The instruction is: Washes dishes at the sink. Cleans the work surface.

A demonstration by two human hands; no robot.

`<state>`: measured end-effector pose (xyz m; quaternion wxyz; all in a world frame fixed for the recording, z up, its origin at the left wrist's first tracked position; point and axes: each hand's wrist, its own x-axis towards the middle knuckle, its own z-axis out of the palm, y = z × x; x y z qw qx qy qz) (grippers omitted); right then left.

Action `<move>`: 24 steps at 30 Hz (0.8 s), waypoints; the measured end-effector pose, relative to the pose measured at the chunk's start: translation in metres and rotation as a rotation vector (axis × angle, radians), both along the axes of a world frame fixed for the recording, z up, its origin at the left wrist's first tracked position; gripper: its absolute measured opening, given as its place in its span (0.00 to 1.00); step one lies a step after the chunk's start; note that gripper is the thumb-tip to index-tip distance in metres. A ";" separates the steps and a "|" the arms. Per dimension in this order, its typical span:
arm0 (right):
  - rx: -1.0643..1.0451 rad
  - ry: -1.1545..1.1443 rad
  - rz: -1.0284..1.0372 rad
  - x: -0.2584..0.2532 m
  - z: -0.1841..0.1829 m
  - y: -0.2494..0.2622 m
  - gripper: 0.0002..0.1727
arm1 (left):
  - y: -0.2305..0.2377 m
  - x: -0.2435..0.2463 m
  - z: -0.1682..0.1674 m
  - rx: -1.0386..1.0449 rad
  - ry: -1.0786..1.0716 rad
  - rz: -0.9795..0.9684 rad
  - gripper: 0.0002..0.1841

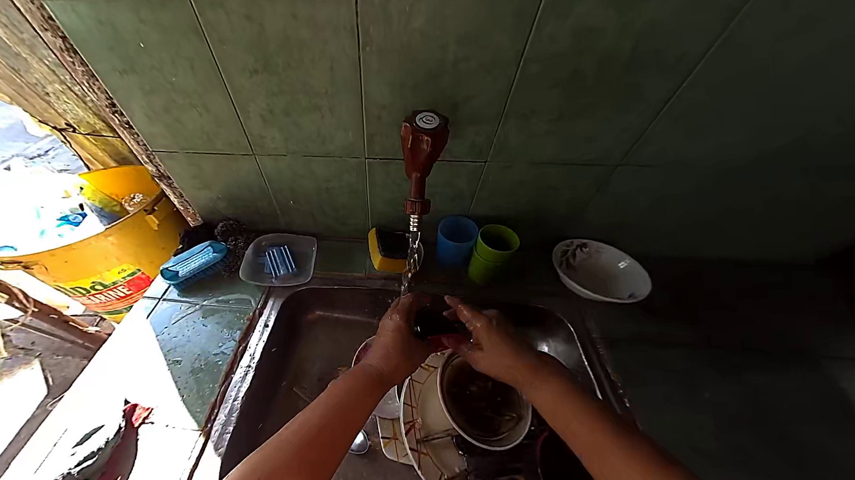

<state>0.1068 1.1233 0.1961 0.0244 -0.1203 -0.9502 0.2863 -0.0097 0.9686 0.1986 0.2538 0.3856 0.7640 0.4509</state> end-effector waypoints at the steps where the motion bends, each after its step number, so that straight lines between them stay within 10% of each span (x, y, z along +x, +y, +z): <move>1: 0.102 0.034 -0.003 -0.001 0.000 -0.010 0.27 | 0.000 0.003 -0.002 0.048 -0.030 -0.008 0.32; 6: 0.422 0.492 -0.263 0.011 -0.014 0.025 0.19 | -0.008 0.009 -0.010 0.007 -0.055 -0.228 0.52; 13: -0.138 0.133 -1.075 0.046 0.020 0.145 0.24 | -0.017 0.004 -0.018 -0.252 -0.097 -0.169 0.27; 24: -0.354 -0.134 -1.277 0.177 -0.015 0.178 0.19 | -0.012 0.000 -0.035 -0.335 -0.156 -0.194 0.20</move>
